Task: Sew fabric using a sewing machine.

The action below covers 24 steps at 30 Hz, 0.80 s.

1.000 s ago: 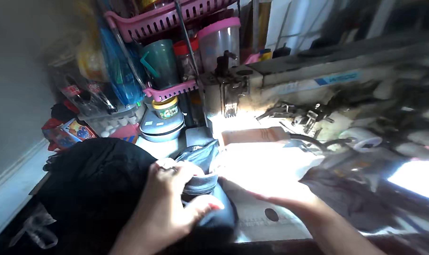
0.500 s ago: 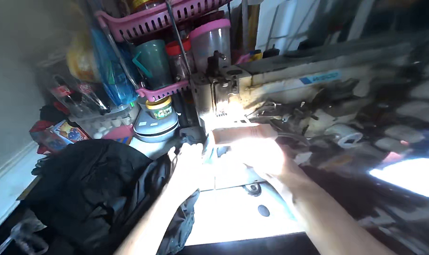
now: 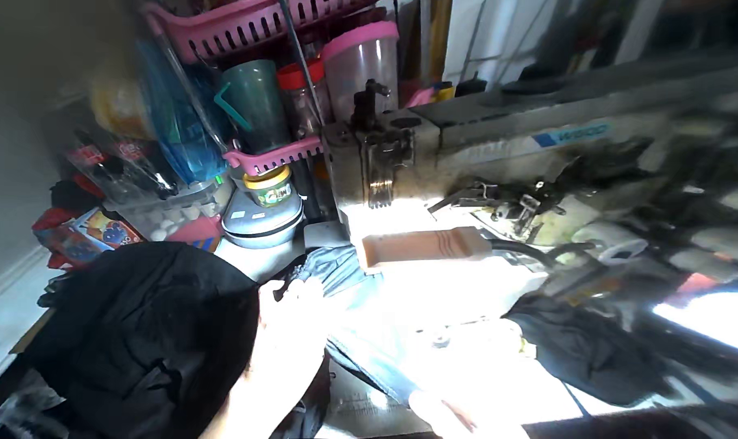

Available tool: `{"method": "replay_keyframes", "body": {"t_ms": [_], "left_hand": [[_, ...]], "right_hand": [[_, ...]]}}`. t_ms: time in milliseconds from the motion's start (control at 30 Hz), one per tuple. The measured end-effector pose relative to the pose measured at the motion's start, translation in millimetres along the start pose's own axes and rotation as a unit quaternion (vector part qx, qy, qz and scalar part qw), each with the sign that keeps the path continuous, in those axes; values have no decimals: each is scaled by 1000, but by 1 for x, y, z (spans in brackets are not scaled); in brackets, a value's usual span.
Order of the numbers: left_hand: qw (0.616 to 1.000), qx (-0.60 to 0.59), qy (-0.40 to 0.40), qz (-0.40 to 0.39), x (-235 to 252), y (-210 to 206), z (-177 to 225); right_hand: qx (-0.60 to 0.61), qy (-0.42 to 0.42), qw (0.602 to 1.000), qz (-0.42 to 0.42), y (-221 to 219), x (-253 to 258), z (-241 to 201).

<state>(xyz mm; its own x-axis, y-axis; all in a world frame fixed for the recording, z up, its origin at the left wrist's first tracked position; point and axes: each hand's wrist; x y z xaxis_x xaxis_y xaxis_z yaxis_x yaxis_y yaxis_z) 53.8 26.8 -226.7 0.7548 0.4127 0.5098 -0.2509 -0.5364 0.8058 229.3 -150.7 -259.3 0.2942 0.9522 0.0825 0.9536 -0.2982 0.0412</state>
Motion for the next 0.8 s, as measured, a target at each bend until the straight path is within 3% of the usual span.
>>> {"method": "replay_keyframes", "body": {"t_ms": [400, 600, 667, 733, 800], "left_hand": [[997, 10, -7, -81, 33, -2, -9], [961, -48, -66, -263, 64, 44, -48], [965, -37, -61, -254, 70, 67, -64], [984, -31, -97, -149, 66, 84, -80], [985, -53, -139, -83, 59, 107, -87]], "right_hand": [[63, -22, 997, 28, -5, 32, 19], [72, -62, 994, 50, 3, 67, 20], [43, -93, 993, 58, 4, 79, 6], [-2, -113, 993, 46, 11, 87, 2], [-98, -71, 992, -25, 19, 87, -6]]}}
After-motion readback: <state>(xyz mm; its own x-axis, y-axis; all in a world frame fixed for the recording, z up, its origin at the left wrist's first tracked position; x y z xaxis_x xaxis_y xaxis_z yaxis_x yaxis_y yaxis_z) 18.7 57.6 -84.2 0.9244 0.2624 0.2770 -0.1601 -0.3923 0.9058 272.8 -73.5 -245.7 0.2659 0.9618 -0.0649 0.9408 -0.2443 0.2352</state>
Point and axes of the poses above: each hand's wrist, its own x-axis towards the middle knuckle, its own y-axis out of the back of the hand, z = x × y, and after that the axes turned 6 degrees about x, right-handed
